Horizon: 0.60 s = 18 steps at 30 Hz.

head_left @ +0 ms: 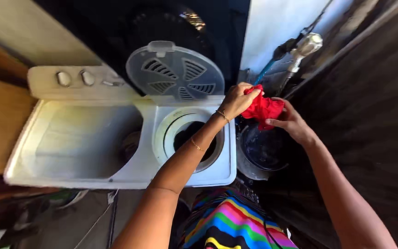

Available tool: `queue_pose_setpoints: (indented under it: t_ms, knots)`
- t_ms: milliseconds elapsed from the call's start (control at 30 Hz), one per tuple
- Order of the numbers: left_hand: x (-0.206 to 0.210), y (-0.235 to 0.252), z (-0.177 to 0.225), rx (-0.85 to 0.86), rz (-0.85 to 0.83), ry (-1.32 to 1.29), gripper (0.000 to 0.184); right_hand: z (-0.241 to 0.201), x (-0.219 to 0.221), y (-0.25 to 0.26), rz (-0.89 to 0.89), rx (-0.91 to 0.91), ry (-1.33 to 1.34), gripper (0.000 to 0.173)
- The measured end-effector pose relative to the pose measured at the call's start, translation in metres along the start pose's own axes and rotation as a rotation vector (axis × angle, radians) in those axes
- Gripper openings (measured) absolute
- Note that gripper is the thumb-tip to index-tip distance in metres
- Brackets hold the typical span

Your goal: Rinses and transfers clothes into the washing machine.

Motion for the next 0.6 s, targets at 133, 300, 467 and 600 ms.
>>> queue_pose_setpoints:
  t_ms: [133, 300, 467, 600]
  knots:
    - [-0.097, -0.051, 0.023, 0.145, 0.275, -0.184, 0.024, -0.029, 0.009, 0.013, -0.034, -0.023, -0.245, 0.043]
    - [-0.201, -0.096, 0.032, 0.250, 0.472, -0.339, 0.028, -0.089, 0.035, 0.034, -0.034, -0.344, -0.150, 0.015]
    - [-0.214, -0.110, 0.030, 0.279, 0.455, -0.221, 0.032, -0.101, 0.124, 0.054, -0.376, -0.405, -0.290, 0.045]
    - [-0.236, -0.118, 0.018, 0.247, 0.430, -0.236, 0.036, -0.096, 0.169, 0.068, -0.414, -0.428, -0.476, 0.019]
Point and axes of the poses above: each hand's wrist, its own y-axis towards the middle knuckle, its own x-axis out of the palm, z = x × y, the point moved 8 cm from there along y, towards the middle knuckle, and after that the axes turned 15 degrees about -x, right-handed, at the moved point
